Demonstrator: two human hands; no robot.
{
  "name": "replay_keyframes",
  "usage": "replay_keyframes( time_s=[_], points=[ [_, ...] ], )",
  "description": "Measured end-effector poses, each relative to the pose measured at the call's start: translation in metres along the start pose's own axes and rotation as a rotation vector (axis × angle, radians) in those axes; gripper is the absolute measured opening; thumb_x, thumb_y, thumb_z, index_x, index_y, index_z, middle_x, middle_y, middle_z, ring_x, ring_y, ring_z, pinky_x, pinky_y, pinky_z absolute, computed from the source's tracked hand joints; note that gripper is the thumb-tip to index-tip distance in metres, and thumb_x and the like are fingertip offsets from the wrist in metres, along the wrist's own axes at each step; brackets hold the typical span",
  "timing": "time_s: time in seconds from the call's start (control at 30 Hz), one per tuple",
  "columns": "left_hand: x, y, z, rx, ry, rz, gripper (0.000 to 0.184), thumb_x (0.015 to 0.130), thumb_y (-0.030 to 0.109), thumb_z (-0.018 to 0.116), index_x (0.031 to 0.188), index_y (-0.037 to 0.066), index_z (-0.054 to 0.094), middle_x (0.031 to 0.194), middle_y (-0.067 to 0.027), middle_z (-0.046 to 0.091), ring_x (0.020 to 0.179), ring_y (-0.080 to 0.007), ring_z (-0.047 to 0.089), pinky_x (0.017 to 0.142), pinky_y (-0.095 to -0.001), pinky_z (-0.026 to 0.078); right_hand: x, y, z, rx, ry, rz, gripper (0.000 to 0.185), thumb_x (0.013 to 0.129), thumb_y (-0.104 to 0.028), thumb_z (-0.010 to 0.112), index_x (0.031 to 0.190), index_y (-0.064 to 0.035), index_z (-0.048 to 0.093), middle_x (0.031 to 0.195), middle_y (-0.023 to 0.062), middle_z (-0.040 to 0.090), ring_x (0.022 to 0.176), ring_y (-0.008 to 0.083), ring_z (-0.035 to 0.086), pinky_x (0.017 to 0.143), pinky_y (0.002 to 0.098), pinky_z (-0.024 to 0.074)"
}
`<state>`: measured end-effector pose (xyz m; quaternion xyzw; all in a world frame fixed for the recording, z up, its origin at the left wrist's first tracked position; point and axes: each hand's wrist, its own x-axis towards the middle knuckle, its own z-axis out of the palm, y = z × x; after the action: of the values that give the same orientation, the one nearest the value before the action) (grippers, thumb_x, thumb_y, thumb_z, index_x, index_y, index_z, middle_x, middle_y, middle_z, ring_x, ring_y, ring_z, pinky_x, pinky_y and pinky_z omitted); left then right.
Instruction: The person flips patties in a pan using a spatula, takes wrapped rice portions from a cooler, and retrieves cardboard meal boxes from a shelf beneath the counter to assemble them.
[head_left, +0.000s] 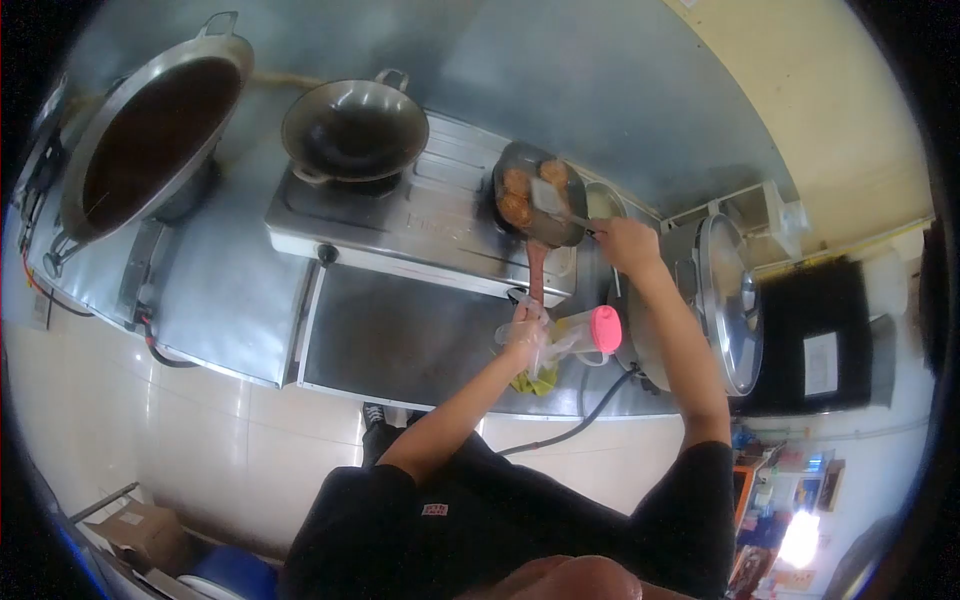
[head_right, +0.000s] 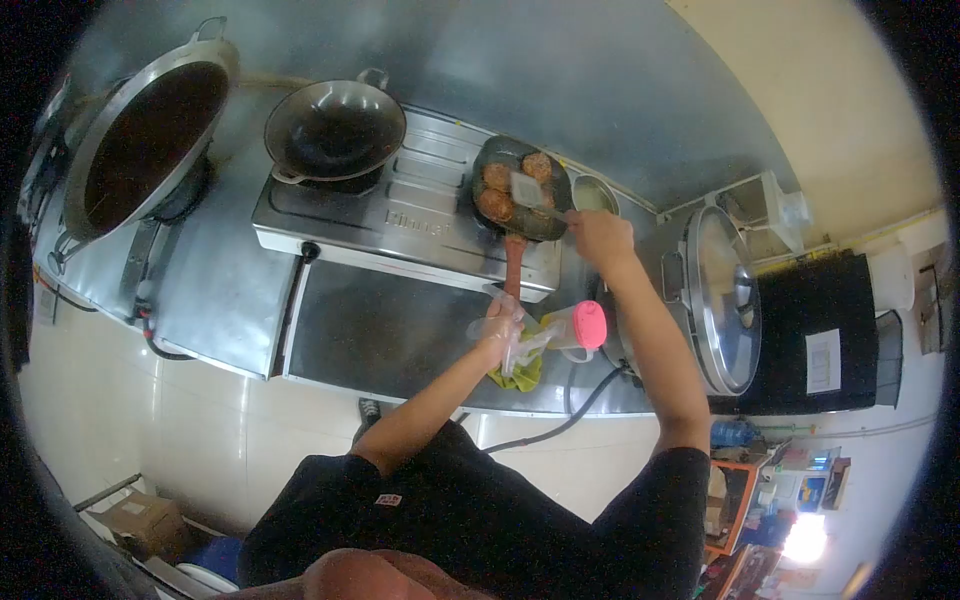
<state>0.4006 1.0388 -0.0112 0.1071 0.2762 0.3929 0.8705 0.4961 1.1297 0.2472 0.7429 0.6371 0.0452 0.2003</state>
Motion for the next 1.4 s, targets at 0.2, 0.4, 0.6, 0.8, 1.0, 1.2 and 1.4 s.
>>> replay_keyframes(
  time_s=[0.2, 0.4, 0.6, 0.8, 1.0, 1.2, 1.4],
  points=[
    [-0.014, 0.013, 0.006, 0.014, 0.03, -0.032, 0.029, 0.095, 0.045, 0.056, 0.098, 0.017, 0.053, 0.079, 0.0029, 0.052, 0.061, -0.0091, 0.046, 0.054, -0.0251, 0.039, 0.004, -0.014, -0.001, -0.144, 0.014, -0.128, 0.025, 0.087, -0.024, 0.058, 0.11, -0.0295, 0.068, 0.091, 0.0105, 0.069, 0.09, 0.0318, 0.067, 0.072, 0.045, 0.0538],
    [-0.011, 0.012, 0.008, 0.031, 0.053, -0.027, 0.022, 0.099, 0.04, 0.049, 0.107, 0.019, 0.05, 0.075, 0.0033, 0.047, 0.056, -0.0088, 0.044, 0.048, -0.0259, 0.037, 0.001, 0.012, -0.026, -0.381, -0.026, -0.039, 0.022, 0.085, -0.018, 0.058, 0.102, -0.0252, 0.069, 0.09, 0.0093, 0.07, 0.089, 0.0319, 0.068, 0.072, 0.0463, 0.054],
    [0.001, 0.001, -0.005, 0.004, -0.046, 0.017, 0.022, 0.1, 0.036, 0.049, 0.114, 0.019, 0.05, 0.081, 0.0026, 0.05, 0.06, -0.0099, 0.047, 0.05, -0.0271, 0.039, 0.003, 0.028, -0.032, -0.149, 0.112, 0.003, 0.021, 0.082, -0.019, 0.059, 0.098, -0.024, 0.073, 0.093, 0.0107, 0.07, 0.089, 0.0337, 0.068, 0.076, 0.045, 0.054],
    [0.003, -0.003, -0.006, 0.087, -0.002, 0.025, 0.02, 0.1, 0.034, 0.049, 0.114, 0.02, 0.049, 0.083, 0.0019, 0.051, 0.062, -0.0108, 0.047, 0.053, -0.0264, 0.04, 0.035, 0.045, -0.016, -0.186, 0.029, 0.194, 0.023, 0.081, -0.029, 0.06, 0.097, -0.0222, 0.074, 0.097, 0.012, 0.07, 0.091, 0.0348, 0.067, 0.079, 0.0445, 0.0534],
    [0.003, -0.002, 0.001, 0.004, 0.02, -0.029, 0.018, 0.101, 0.033, 0.047, 0.111, 0.019, 0.05, 0.082, 0.0016, 0.051, 0.062, -0.0106, 0.048, 0.052, -0.027, 0.041, 0.054, 0.054, -0.001, 0.042, -0.106, 0.0, 0.027, 0.081, -0.027, 0.058, 0.103, -0.0252, 0.073, 0.095, 0.0138, 0.07, 0.091, 0.0343, 0.066, 0.081, 0.0437, 0.0533],
    [-0.007, 0.006, 0.009, 0.002, 0.034, -0.028, 0.023, 0.096, 0.041, 0.055, 0.095, 0.018, 0.051, 0.075, 0.0049, 0.045, 0.064, -0.0074, 0.042, 0.058, -0.0243, 0.037, 0.02, 0.036, -0.028, 0.022, -0.04, -0.043, 0.028, 0.079, -0.022, 0.058, 0.102, -0.0293, 0.074, 0.093, 0.0102, 0.07, 0.09, 0.0323, 0.067, 0.079, 0.0433, 0.054],
    [-0.016, 0.014, 0.018, 0.077, 0.107, -0.032, 0.019, 0.098, 0.037, 0.053, 0.1, 0.017, 0.051, 0.076, 0.0045, 0.047, 0.064, -0.008, 0.043, 0.057, -0.0246, 0.038, 0.016, 0.016, -0.029, -0.235, -0.013, 0.036, 0.026, 0.078, -0.021, 0.061, 0.1, -0.0283, 0.074, 0.093, 0.0082, 0.071, 0.092, 0.0298, 0.068, 0.078, 0.0451, 0.0544]
  ],
)
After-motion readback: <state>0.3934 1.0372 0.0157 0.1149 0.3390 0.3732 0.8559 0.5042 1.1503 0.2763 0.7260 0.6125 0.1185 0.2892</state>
